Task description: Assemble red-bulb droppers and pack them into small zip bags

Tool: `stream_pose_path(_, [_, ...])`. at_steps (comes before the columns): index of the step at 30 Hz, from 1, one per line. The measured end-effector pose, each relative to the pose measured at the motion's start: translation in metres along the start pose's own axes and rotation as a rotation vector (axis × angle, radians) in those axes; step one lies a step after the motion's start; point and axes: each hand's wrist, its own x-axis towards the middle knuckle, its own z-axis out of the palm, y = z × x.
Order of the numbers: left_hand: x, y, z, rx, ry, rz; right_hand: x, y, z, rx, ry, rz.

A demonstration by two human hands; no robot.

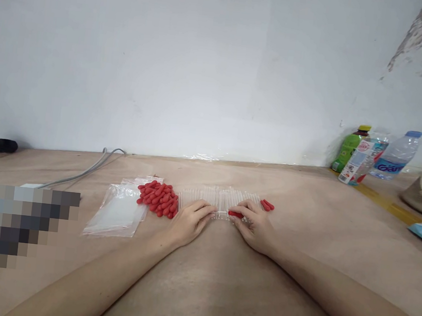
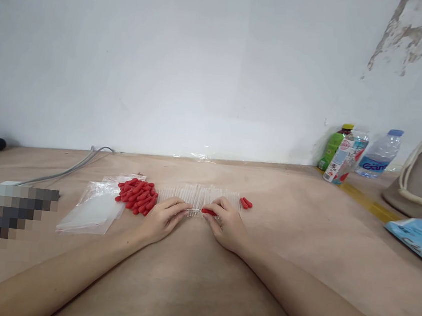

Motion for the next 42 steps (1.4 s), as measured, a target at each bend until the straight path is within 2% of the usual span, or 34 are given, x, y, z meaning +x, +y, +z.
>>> stream_pose_path(10, [0.0009,0.0005,0.0004,-0.016,-0.008,0.033,0.0021,-0.0049,-0.002,0.052,-0.038,-0.034])
stream_pose_path(25, [-0.0032,-0.0038,0.0007,-0.042,0.033,0.195,0.0002,-0.0002,-0.0018,0.062,-0.063,-0.074])
stream_pose_path(34, [-0.0014,-0.0076,-0.0013,0.003,0.005,0.292,-0.0004,-0.0011,-0.0029,0.003,-0.046,-0.107])
stream_pose_path(42, [-0.0018,-0.0059,0.0001,0.076,-0.015,0.306,-0.0017,0.0019,-0.0013,-0.009,-0.052,-0.147])
